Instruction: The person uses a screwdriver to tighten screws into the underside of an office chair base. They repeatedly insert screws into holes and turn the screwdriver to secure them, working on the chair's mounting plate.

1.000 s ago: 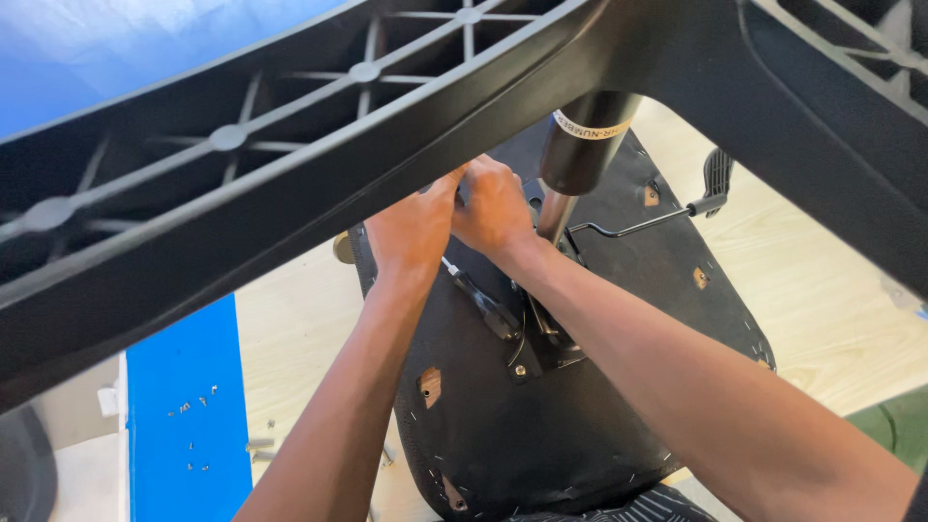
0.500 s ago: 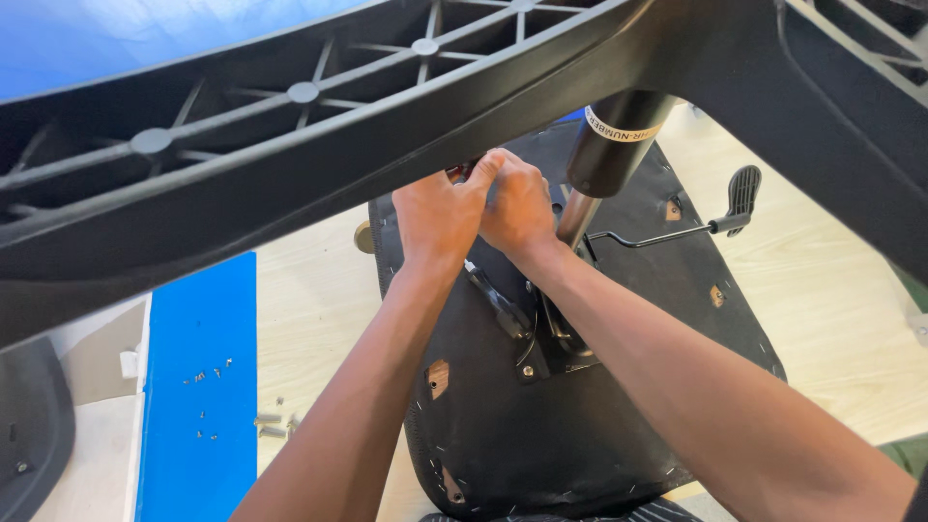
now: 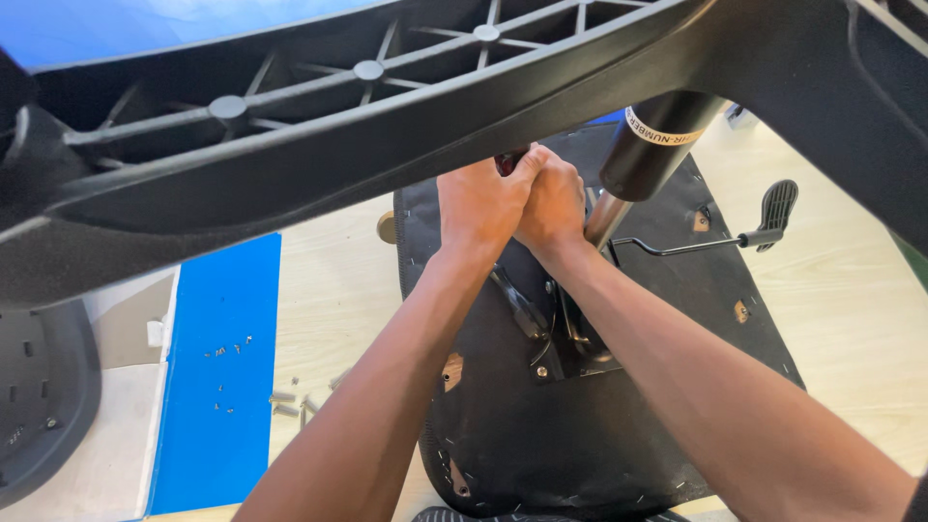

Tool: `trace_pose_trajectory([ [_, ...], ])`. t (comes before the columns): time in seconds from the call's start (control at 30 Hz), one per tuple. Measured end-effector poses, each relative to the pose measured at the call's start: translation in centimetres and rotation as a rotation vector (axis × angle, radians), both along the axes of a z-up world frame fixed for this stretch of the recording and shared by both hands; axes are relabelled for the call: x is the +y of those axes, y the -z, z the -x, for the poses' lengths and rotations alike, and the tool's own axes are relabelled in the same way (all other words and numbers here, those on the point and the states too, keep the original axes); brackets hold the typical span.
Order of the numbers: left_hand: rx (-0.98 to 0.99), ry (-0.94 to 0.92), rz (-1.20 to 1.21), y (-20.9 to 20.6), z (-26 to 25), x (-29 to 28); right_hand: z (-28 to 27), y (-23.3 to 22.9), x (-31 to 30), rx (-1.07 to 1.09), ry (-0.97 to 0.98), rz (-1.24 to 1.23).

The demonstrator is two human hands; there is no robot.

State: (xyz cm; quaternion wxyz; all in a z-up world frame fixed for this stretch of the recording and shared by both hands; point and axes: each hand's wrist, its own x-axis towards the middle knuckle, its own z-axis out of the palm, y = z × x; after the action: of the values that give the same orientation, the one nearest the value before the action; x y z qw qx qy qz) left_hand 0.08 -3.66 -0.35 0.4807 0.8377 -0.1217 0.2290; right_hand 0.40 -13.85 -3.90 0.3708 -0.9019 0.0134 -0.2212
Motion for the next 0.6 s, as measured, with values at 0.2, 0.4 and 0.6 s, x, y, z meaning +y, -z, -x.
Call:
trace_pose_trajectory([
  [0.2, -0.126, -0.031, -0.024, -0.8, 0.2, 0.3, 0.2, -0.4, 0.3, -0.063, -0.022, 0.052],
  [0.4, 0.009, 0.04, 0.023, -1.1, 0.9, 0.7, 1.6, -1.6, 0.7, -0.032, -0.059, -0.015],
  [0.6, -0.01, 0.046, -0.001, -1.5, 1.3, 0.9, 2.3, -2.5, 1.1, -0.02, -0.048, -0.028],
])
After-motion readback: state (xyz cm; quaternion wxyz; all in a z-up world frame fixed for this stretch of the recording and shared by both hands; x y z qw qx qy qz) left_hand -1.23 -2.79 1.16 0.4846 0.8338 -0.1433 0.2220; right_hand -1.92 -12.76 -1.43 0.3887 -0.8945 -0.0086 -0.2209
